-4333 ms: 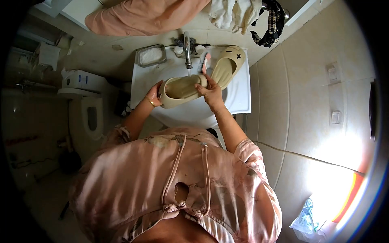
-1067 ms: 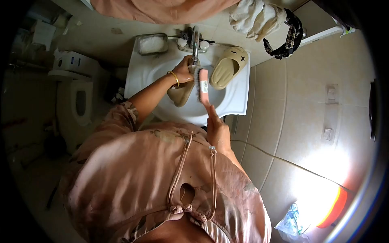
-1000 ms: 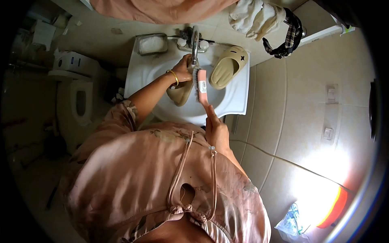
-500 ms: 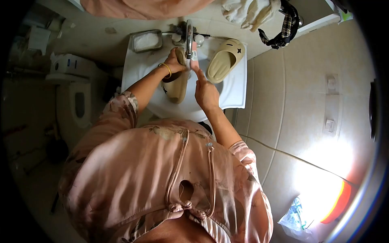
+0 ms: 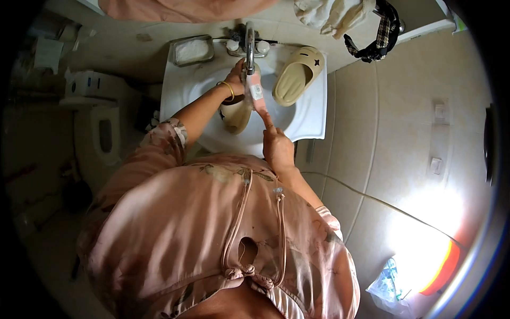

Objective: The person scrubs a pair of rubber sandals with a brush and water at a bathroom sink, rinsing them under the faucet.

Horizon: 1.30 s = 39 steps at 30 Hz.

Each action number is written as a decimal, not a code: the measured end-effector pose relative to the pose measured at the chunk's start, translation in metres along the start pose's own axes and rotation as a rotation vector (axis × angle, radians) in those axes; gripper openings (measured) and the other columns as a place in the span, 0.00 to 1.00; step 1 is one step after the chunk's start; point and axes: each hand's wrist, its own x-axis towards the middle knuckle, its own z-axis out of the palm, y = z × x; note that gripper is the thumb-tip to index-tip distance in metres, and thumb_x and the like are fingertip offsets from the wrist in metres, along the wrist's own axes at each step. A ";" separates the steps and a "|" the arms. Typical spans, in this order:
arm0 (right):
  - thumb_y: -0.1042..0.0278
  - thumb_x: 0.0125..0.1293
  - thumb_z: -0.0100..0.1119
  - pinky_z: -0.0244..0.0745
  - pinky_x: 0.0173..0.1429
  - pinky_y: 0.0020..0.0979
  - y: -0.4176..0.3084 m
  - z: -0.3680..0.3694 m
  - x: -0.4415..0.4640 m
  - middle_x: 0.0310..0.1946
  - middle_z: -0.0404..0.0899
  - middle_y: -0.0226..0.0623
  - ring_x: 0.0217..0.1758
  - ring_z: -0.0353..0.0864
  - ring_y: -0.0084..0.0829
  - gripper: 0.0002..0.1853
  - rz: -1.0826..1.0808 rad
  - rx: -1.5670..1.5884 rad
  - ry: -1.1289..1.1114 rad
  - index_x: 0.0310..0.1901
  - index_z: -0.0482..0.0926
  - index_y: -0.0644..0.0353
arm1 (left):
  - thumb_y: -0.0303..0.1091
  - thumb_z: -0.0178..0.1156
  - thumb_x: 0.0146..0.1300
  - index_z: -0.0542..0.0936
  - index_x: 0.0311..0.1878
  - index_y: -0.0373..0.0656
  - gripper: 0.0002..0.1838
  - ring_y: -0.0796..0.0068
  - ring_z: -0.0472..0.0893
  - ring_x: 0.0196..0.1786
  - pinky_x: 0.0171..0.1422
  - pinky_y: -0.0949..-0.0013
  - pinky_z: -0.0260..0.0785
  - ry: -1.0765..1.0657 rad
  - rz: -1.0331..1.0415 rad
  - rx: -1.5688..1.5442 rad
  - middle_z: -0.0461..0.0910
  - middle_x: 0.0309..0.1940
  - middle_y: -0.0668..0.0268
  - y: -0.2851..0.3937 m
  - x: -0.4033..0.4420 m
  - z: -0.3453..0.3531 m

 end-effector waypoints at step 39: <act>0.76 0.59 0.49 0.73 0.23 0.41 0.081 0.037 -0.025 0.24 0.74 0.42 0.18 0.75 0.43 0.36 -0.115 -0.317 0.010 0.70 0.55 0.43 | 0.38 0.64 0.52 0.74 0.45 0.34 0.21 0.68 0.78 0.38 0.44 0.66 0.71 -0.323 -0.188 -0.070 0.79 0.37 0.54 -0.024 -0.054 0.011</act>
